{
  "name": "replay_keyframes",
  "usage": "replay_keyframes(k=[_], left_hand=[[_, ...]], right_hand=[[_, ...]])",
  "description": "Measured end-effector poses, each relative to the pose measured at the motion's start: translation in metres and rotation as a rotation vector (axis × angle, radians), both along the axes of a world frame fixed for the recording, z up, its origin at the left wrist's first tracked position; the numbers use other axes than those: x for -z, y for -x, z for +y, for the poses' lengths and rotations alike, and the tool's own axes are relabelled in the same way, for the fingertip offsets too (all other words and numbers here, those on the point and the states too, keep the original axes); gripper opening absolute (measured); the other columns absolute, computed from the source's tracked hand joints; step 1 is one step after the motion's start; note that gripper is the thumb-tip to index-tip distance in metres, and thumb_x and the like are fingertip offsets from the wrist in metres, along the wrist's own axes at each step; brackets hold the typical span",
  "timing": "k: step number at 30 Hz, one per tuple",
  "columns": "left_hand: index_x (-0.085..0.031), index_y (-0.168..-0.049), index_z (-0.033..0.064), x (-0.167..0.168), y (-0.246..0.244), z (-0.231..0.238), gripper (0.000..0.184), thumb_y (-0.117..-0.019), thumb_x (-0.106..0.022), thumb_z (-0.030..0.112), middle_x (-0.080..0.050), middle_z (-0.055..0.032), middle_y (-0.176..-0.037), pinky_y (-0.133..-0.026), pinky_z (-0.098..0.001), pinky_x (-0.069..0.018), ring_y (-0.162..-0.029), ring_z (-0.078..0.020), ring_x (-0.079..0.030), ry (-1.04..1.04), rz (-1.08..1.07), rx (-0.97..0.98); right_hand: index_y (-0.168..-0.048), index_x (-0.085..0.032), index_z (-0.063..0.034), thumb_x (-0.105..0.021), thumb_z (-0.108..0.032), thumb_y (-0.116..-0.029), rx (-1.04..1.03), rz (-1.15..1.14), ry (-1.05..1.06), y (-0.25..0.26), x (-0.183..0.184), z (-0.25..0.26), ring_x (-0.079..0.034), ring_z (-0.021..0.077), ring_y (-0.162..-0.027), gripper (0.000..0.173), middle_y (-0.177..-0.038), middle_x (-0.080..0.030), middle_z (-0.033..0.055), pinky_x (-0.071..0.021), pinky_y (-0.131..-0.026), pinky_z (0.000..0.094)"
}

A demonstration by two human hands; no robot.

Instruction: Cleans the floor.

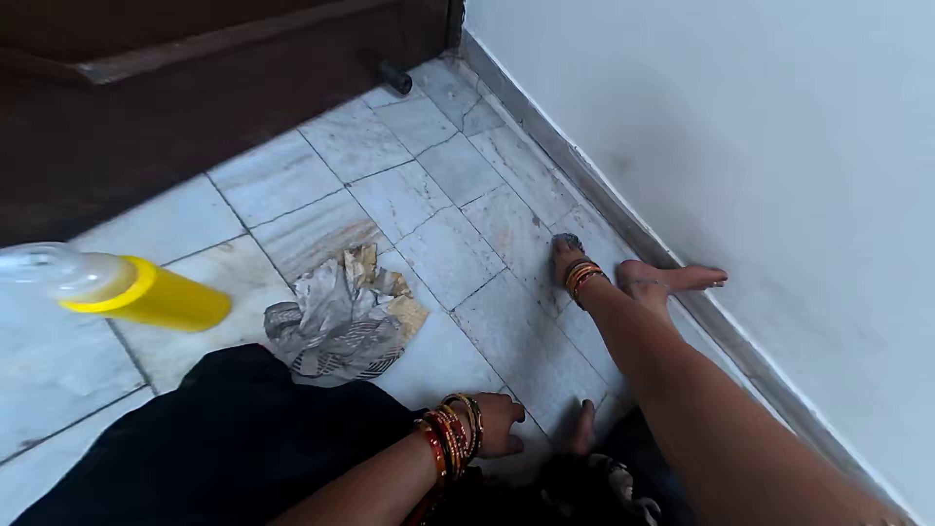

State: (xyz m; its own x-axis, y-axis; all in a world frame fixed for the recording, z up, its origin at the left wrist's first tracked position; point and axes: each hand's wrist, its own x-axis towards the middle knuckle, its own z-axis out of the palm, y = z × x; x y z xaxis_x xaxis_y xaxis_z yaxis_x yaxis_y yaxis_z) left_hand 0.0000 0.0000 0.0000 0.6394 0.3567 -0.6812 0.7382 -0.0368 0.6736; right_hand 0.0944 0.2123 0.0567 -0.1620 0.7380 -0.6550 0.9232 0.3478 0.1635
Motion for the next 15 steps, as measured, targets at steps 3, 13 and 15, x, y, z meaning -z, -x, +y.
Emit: replay_keyframes(k=[3,13,15], left_hand=[[-0.045,-0.151,0.0004,-0.004,0.0,-0.002,0.055,-0.1084,-0.052,0.034,-0.053,-0.0272,-0.146,-0.114,-0.0615,-0.0376,-0.137,-0.0434,-0.052,-0.017,0.003,-0.013],[-0.045,-0.151,-0.0018,-0.011,-0.007,-0.014,0.057,-0.1079,-0.052,0.035,-0.052,-0.0289,-0.146,-0.113,-0.063,-0.0376,-0.138,-0.0446,-0.05,-0.14,0.107,0.056],[-0.045,-0.151,-0.0026,-0.011,-0.008,-0.017,0.057,-0.108,-0.052,0.034,-0.051,-0.03,-0.147,-0.114,-0.0629,-0.0373,-0.138,-0.0453,-0.049,-0.149,0.111,0.058]], right_hand=[[-0.155,-0.035,0.0075,-0.057,-0.004,-0.1007,-0.027,-0.031,0.02,0.009,-0.009,-0.035,-0.026,0.0425,-0.154,0.06,-0.17,-0.02,0.0209,-0.0284,-0.123,0.0556],[-0.148,-0.052,-0.0005,-0.07,-0.011,-0.0922,-0.139,0.073,-0.03,-0.079,0.076,-0.106,-0.033,0.044,-0.15,0.06,-0.171,-0.023,0.0131,-0.0455,-0.108,0.0633],[-0.153,-0.047,-0.0037,-0.071,-0.012,-0.0923,-0.116,0.04,0.018,-0.084,0.075,-0.114,-0.029,0.0412,-0.153,0.065,-0.173,-0.019,0.0095,-0.0435,-0.111,0.0621]])
